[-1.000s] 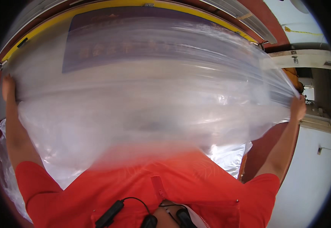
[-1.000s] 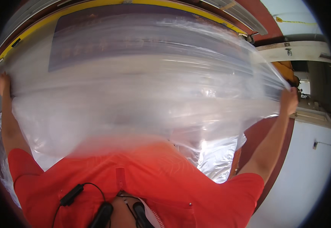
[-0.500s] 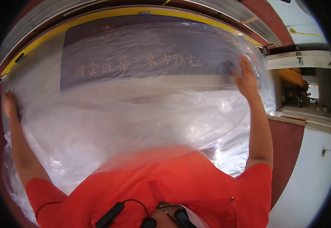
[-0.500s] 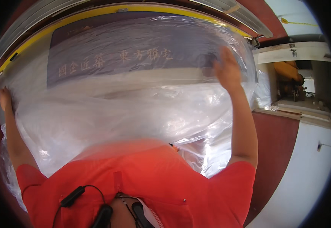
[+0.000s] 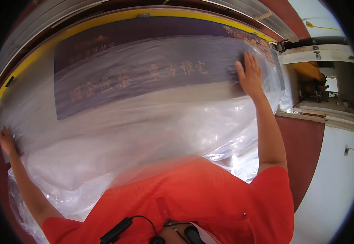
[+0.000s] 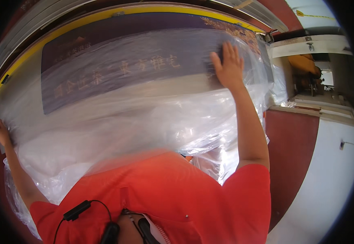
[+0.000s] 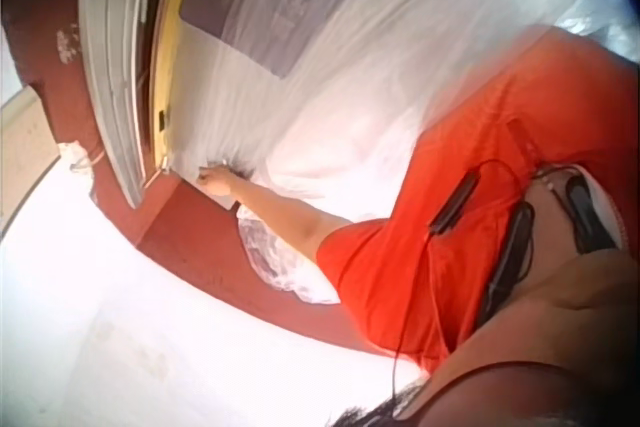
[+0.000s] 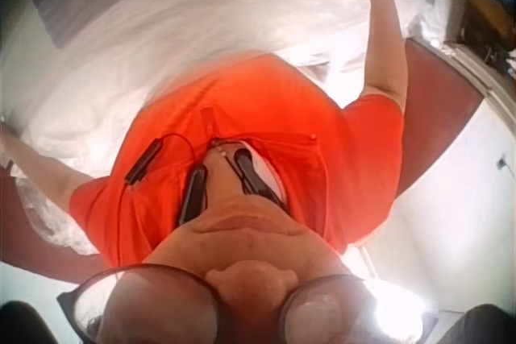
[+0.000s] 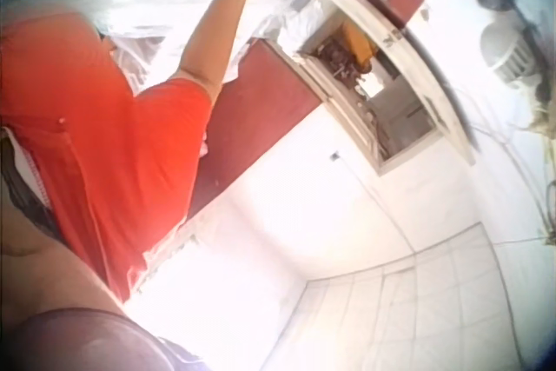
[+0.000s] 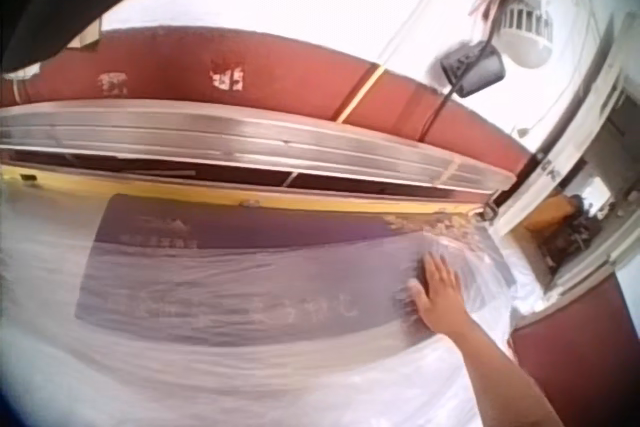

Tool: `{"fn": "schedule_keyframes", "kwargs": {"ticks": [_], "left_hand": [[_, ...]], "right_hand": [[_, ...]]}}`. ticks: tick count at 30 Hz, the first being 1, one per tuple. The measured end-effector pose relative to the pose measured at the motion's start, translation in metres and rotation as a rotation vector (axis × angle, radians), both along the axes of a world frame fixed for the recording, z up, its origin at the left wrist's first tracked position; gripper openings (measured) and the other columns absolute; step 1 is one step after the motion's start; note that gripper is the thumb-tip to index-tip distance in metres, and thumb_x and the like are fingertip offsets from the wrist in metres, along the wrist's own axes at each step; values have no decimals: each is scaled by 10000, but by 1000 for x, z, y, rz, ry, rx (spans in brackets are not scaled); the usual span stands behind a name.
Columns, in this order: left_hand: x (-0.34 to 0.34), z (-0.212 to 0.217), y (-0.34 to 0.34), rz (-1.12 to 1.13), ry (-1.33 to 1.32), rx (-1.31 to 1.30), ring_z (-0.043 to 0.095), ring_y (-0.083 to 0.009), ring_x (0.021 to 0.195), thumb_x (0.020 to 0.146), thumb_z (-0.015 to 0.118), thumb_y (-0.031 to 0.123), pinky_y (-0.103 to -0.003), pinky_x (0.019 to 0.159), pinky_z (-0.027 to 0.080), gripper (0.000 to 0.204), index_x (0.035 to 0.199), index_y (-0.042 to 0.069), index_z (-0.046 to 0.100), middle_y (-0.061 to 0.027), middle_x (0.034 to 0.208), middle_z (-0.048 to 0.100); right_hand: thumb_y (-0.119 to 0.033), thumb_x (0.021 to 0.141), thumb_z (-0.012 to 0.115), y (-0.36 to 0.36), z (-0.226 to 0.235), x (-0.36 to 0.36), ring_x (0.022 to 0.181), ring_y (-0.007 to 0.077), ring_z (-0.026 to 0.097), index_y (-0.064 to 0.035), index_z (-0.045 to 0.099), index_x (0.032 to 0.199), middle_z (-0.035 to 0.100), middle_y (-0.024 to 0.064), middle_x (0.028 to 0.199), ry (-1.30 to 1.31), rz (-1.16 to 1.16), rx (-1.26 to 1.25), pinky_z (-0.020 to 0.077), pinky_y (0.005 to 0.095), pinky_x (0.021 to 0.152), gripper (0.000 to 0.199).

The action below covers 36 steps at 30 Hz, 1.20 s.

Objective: The person wraps a large rectangular object, which appears to be a framed picture or artwork, with a clear plastic sheet. They repeatedly smooth the plastic over the surface and fold the edges to secure the wrapping.

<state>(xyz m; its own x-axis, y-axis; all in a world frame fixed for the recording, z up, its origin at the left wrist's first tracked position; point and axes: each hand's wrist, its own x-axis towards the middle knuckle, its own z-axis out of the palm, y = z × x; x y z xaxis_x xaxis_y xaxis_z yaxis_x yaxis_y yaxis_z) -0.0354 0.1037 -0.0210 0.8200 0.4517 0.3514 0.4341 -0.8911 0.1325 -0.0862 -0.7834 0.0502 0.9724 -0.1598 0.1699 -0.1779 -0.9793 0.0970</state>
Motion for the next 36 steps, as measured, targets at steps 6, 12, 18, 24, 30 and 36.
{"fn": "schedule_keyframes", "kwargs": {"ticks": [6, 12, 18, 24, 30, 36], "left_hand": [[-43, 45, 46, -571, 53, -126, 438, -197, 1014, 839, 409, 246, -287, 860, 336, 380, 1129, 1, 409, -99, 1108, 455], [-138, 108, 63, -390, -266, -1478, 410, -151, 987, 855, 394, 298, -266, 878, 290, 398, 1113, -4, 413, -50, 1063, 453], [-132, 118, -35, 14, -635, -1485, 419, -110, 871, 847, 434, 216, -240, 830, 313, 271, 1014, 5, 469, -36, 918, 455], [-73, 77, 13, -160, -54, -1088, 505, -95, 834, 825, 478, 247, -213, 784, 389, 291, 1032, 43, 475, -28, 914, 508], [-30, 95, -119, -156, -155, -998, 378, -159, 1063, 815, 386, 438, -355, 914, 251, 503, 1166, 78, 403, -53, 1151, 433], [-5, 61, -114, 24, -31, -372, 555, -225, 763, 684, 571, 438, -331, 677, 416, 449, 799, 6, 595, -131, 807, 586]], "right_hand": [[-410, 812, 379, 52, -5, 23, 1190, 250, 242, -66, 365, 1183, 311, 107, 1261, -101, 319, 82, 162, 434, 959, 506], [-254, 766, 522, 30, -4, 65, 836, 232, 514, -93, 585, 885, 556, 83, 882, -358, 227, 207, 352, 347, 796, 210], [-230, 729, 560, 28, -9, 69, 775, 243, 501, -103, 579, 767, 540, 53, 727, -389, 189, 221, 395, 321, 699, 134], [-197, 742, 534, 15, -7, 83, 733, 277, 519, -59, 542, 737, 551, 98, 750, -435, 311, 398, 410, 339, 652, 139], [-160, 787, 499, 4, 15, 75, 692, 236, 532, -13, 520, 798, 548, 130, 727, -357, 362, 502, 405, 306, 638, 149], [-86, 759, 508, -8, -14, 72, 724, 240, 470, -15, 506, 794, 510, 100, 759, -306, 431, 378, 364, 327, 682, 79]]}}
